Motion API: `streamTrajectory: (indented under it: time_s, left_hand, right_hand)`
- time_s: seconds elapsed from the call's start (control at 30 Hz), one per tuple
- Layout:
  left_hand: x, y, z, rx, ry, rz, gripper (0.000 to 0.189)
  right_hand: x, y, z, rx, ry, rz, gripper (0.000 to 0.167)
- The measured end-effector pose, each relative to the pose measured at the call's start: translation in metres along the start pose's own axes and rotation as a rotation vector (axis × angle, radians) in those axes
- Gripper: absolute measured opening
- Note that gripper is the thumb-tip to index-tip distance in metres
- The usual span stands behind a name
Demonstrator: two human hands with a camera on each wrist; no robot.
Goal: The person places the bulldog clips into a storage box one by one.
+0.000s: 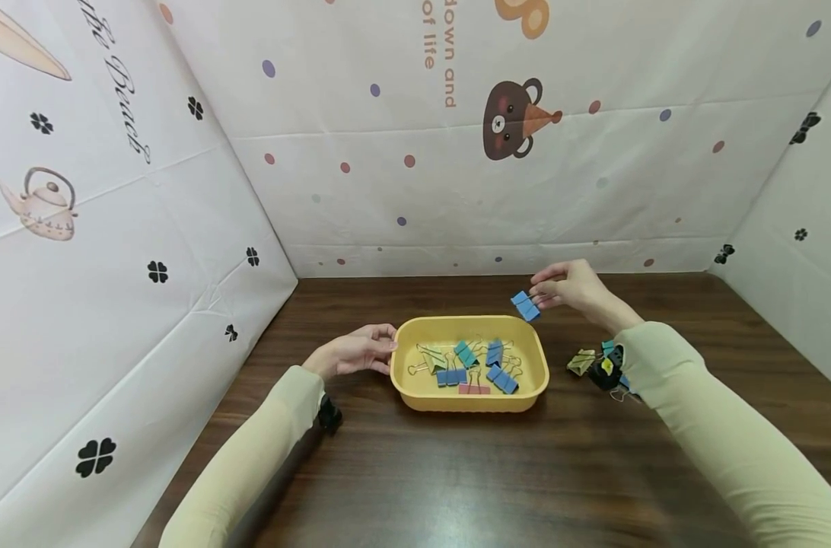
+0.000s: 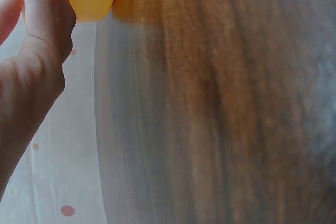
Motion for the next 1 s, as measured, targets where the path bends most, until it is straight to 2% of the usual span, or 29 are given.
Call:
streamTrajectory:
  time_s: [0.27,0.53,0.77,0.9,1.0]
  left_hand:
    - [0.001,0.0,-0.001,0.005,-0.003,-0.001,0.015]
    - [-0.002,-0.001,0.001,0.013,-0.007,0.0,0.015]
    - [-0.002,-0.001,0.0,0.014,-0.002,0.007,0.014]
    - [-0.002,-0.001,0.0,0.014,-0.007,0.007,0.012]
    - [-0.002,-0.001,0.0,0.014,-0.005,0.004,0.011]
  right_hand:
    - [-0.006,0.022,-0.002,-0.047,-0.002,-0.011,0.03]
    - [-0.002,0.044,-0.003,-0.098,-0.005,-0.011,0.026]
    - [0.002,0.064,-0.004,-0.15,-0.009,-0.056,0.023]
    - [0.003,0.073,-0.006,-0.197,-0.019,-0.06,0.023]
    - [0.005,0.08,-0.009,-0.277,-0.02,-0.062,0.025]
Point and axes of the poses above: each hand's wrist, its own z-axis towards the middle knuckle, its own y-axis out of the palm, x = y × z, the point moved 9 cm from there along z, towards the middle knuckle, and after that the axes turned 12 degrees about z, right-handed, at the moved point
